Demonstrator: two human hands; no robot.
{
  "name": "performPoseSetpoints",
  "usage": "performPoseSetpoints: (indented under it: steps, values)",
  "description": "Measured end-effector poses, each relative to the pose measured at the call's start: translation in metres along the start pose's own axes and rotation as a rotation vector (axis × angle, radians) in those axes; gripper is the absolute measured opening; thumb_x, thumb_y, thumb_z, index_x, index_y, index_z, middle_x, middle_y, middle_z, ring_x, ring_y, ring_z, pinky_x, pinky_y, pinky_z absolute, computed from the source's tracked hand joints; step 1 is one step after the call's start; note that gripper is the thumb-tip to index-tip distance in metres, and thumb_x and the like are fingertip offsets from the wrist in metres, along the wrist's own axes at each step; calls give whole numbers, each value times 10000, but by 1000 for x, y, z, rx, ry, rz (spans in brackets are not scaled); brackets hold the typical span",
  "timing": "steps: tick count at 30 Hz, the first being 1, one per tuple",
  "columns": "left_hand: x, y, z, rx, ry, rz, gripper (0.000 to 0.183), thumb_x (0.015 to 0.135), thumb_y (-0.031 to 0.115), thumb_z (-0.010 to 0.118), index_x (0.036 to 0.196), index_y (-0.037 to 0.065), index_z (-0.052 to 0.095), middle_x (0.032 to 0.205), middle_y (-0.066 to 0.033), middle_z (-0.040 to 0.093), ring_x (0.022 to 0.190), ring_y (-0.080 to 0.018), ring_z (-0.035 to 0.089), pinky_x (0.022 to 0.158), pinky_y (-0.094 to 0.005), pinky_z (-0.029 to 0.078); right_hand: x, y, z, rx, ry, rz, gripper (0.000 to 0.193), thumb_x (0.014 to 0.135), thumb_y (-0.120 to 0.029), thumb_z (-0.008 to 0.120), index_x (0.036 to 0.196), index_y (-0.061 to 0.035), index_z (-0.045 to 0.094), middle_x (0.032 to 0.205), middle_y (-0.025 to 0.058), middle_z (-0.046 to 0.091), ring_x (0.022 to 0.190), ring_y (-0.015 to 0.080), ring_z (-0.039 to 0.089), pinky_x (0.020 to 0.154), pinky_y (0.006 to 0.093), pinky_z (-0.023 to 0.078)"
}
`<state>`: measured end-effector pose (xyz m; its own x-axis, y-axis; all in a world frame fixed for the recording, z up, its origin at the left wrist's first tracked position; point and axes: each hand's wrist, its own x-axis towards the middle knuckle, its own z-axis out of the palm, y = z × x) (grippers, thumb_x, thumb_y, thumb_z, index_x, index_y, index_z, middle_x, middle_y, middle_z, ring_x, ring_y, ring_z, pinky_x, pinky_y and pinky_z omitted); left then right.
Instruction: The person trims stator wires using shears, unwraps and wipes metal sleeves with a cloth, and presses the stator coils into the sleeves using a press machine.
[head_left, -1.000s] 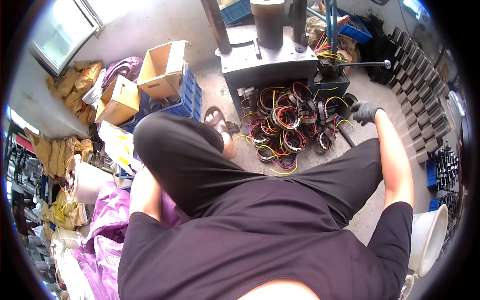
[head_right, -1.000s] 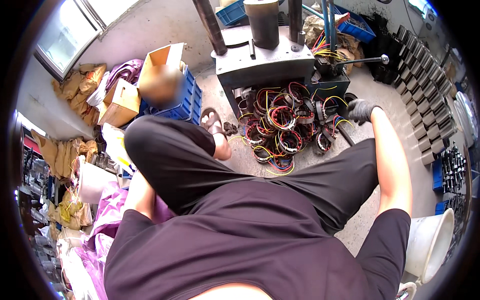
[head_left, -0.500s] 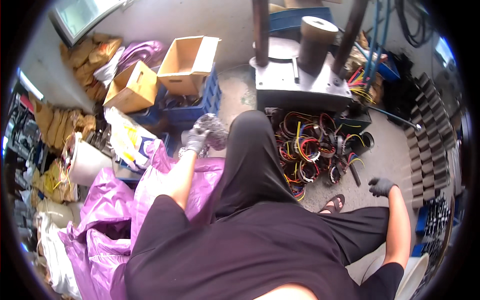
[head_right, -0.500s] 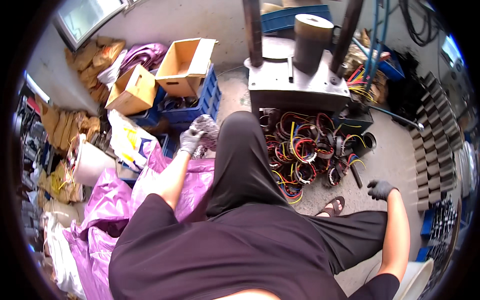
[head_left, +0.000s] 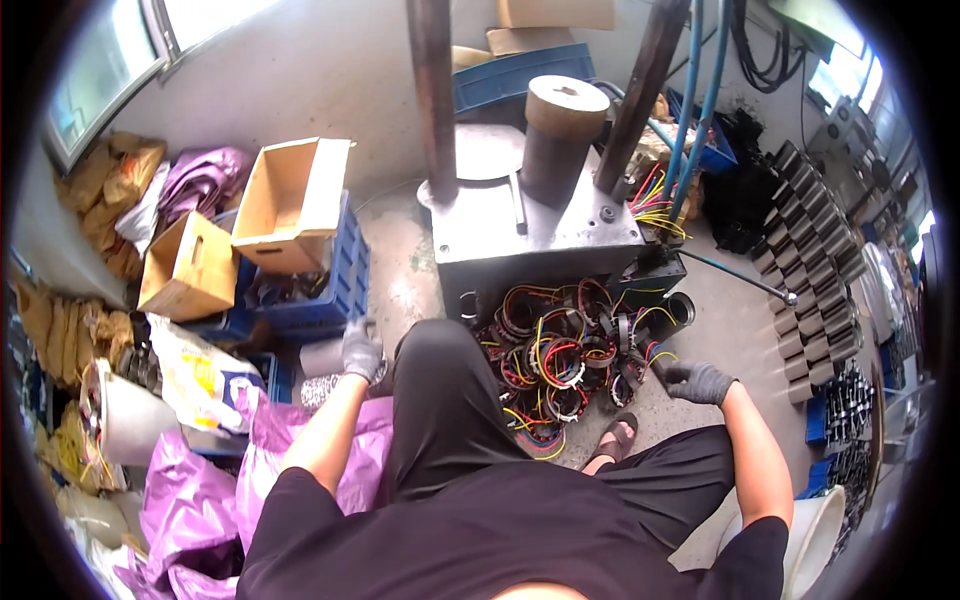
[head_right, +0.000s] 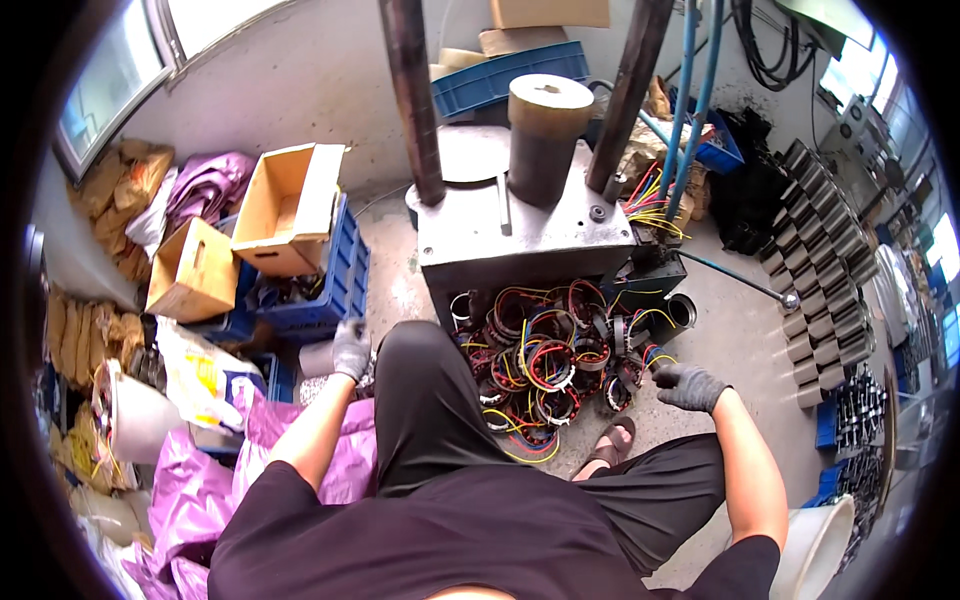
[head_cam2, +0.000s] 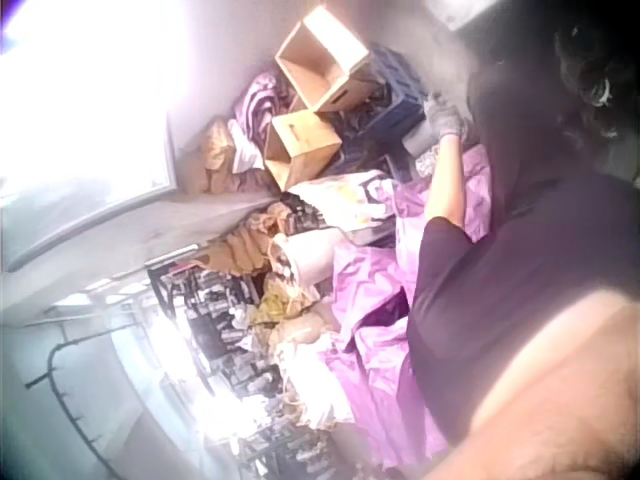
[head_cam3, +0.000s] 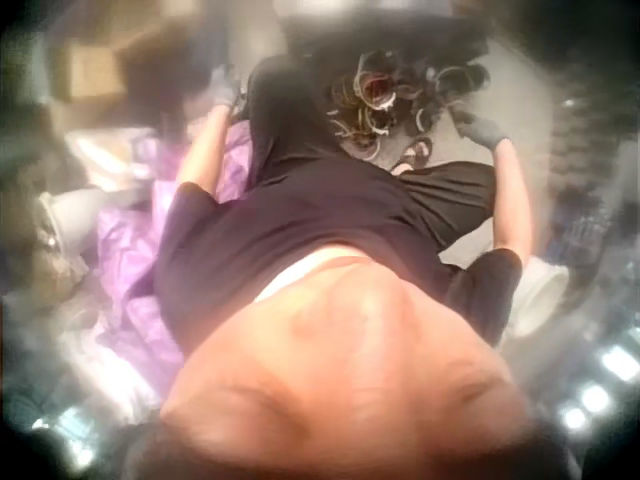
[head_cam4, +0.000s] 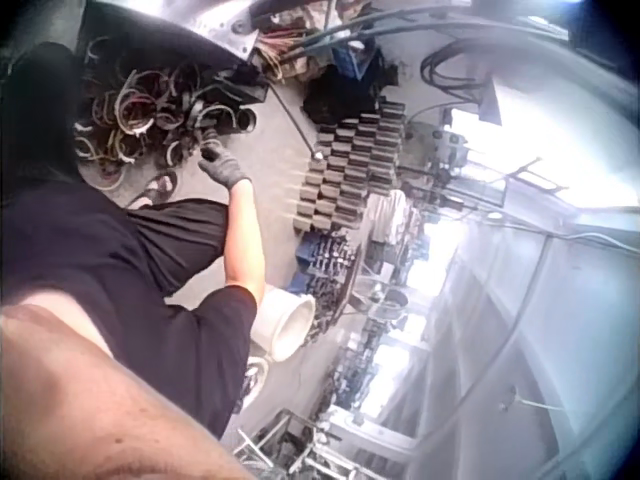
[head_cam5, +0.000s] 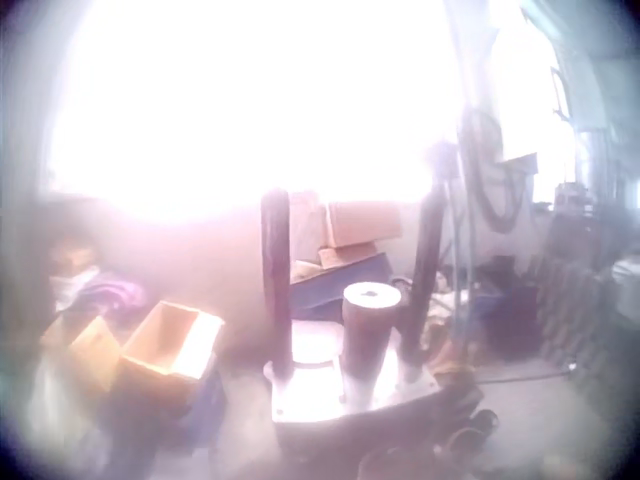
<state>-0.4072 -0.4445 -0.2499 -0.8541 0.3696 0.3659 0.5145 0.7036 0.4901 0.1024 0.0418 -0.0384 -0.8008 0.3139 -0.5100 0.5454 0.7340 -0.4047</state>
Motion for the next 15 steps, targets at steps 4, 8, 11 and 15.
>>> performPoseSetpoints:
  steps: [4, 8, 11, 15]
  values:
    - [124, 215, -73, -403, -85, 297, 271, 932, 236, 668, 1160, 88, 669, 1060, -184, 686, 935, -323, 695, 833, -410, 551, 19, -28, -22, 87, 55, -205, 327, 884, -140, 709, 1192, -36, 666, 945, 122, 701, 834, 220, 713, 755, 378, 582]
    - [173, 344, -63, -234, -329, 485, 486, 945, 350, 633, 1400, 182, 591, 1210, -215, 675, 1157, -351, 637, 1009, -459, 490, 58, -51, -48, 40, 247, -391, 371, 817, -192, 748, 1170, -86, 703, 1011, 180, 718, 936, 324, 700, 839, 411, 568]
    - [183, 368, -14, 5, -485, 384, 533, 927, 427, 652, 1404, 195, 596, 1243, -237, 640, 1159, -417, 622, 1031, -501, 475, 87, -59, -55, -93, 206, -287, 415, 797, -278, 739, 1160, -81, 703, 1023, 190, 723, 965, 371, 692, 847, 440, 560]
    - [163, 378, 11, 116, -462, 332, 329, 884, 323, 690, 1117, 90, 686, 1152, -246, 625, 1052, -403, 650, 923, -486, 539, 102, -42, -54, -81, 76, -247, 462, 845, -298, 763, 1214, -35, 679, 1078, 194, 720, 1001, 335, 703, 874, 396, 566]
